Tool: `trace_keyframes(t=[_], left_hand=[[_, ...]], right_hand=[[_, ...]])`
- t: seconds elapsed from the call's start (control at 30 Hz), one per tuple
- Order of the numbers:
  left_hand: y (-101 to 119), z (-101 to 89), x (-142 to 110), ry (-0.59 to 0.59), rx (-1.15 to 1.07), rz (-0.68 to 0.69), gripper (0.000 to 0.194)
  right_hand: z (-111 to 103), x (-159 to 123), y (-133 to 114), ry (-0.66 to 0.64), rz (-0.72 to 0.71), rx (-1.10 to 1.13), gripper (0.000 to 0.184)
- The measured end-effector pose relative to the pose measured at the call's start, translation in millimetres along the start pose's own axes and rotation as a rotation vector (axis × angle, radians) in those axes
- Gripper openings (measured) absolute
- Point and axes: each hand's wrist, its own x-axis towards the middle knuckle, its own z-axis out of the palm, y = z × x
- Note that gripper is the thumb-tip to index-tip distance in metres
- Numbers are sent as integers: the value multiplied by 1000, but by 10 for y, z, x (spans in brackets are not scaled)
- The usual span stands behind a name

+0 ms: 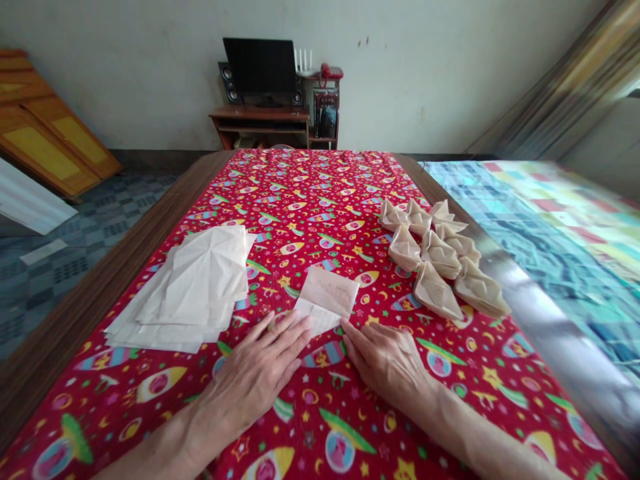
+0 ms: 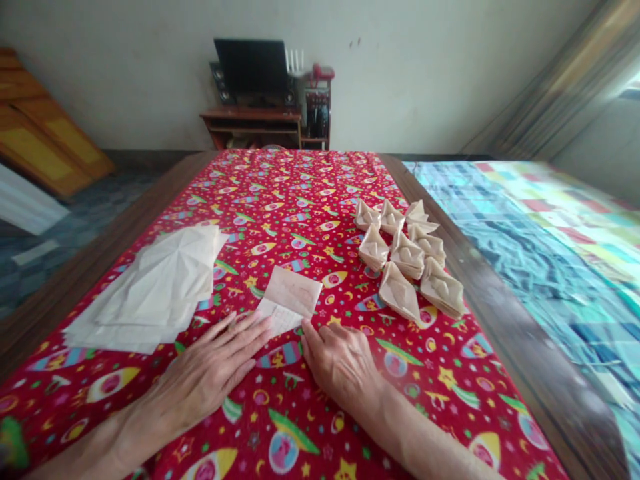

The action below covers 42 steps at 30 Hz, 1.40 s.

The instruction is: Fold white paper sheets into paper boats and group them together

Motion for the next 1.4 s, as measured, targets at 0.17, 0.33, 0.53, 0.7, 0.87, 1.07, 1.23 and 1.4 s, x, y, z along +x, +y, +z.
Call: trace_keyframes(t=[0.17,0.33,0.53,0.7,0.87,1.07,1.23,1.4], left_hand=[[-48,17,-36,101,-82,8,32],[-39,26,103,176,-146,21,26],[-95,25,272,104,-140,70,29],[-167,11,300,86,-135,106,29],[-280,-31,318,48,-92,106,32],[-469,46,509,56,-8,140,31],[-368,75,599,76,-19,142,30],[-158,103,374,81,-139,93,45]], right_hand=[[23,7,-4,18,19,18,27],[15,65,49,8,29,100,25],[3,212,322,79,-38,59,28],[42,386,477,58,-63,112,38],[53,411,521,103,-140,115,24],[-130,158,266,83,-280,-1,24],[-173,23,53,47,-304,35,20],[-151,31,97,-20,-262,189,18]])
